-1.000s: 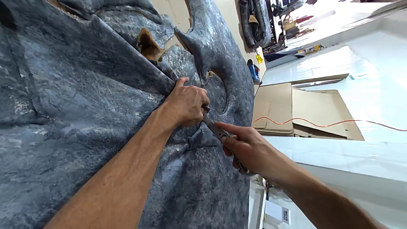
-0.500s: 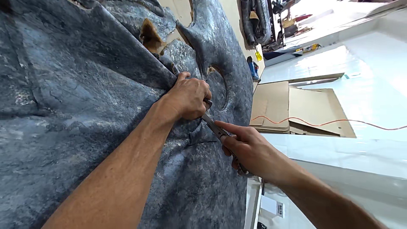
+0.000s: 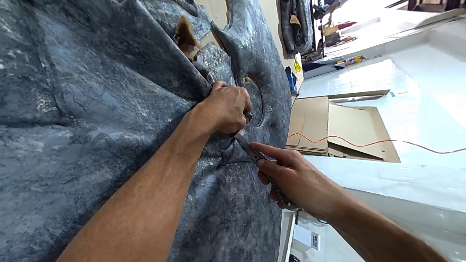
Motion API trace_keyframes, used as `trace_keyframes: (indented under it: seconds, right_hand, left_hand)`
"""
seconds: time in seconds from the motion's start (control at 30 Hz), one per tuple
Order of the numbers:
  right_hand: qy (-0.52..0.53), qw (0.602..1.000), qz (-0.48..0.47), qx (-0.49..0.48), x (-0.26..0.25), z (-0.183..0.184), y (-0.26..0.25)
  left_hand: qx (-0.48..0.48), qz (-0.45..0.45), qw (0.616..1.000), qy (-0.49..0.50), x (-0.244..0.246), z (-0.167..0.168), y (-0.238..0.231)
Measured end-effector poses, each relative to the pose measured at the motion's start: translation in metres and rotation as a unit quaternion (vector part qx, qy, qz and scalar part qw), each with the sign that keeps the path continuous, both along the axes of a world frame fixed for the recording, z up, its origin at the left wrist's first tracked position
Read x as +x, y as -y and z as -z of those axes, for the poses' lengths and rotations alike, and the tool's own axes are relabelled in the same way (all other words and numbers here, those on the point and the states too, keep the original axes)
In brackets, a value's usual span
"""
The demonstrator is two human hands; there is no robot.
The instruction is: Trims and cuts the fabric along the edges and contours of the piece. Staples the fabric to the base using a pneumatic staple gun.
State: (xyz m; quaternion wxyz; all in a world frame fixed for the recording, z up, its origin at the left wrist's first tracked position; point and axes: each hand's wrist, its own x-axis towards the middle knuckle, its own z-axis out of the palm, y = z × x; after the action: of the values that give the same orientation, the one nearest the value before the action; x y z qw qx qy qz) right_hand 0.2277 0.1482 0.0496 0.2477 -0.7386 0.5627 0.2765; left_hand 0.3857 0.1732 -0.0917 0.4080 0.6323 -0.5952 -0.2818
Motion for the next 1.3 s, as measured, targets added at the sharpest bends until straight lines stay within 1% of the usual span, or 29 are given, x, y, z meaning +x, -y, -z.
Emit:
trace_keyframes:
  seconds: [0.37,0.8,0.93,1.23,1.3]
  right_hand:
    - [-0.014,1.000,0.007,-0.006,0.002,0.000,-0.008]
    - [-0.015,1.000,0.026,-0.002,0.002,-0.005,-0.018]
    - [-0.008,0.998,0.055,0.004,0.003,-0.003,-0.019]
    - [0.004,0.998,0.063,0.013,0.002,-0.004,-0.023]
    - [0.009,0.996,0.089,0.012,0.003,-0.002,-0.023]
  left_hand:
    - [-0.005,0.004,1.000,-0.008,0.002,-0.004,-0.002]
    - [-0.028,0.005,0.999,-0.044,0.003,-0.006,-0.004]
    - [-0.029,0.004,0.998,-0.053,0.003,-0.006,-0.005]
    - [-0.042,-0.003,0.997,-0.059,0.009,-0.008,-0.005]
    - [-0.043,-0.001,0.997,-0.063,0.008,-0.007,-0.006]
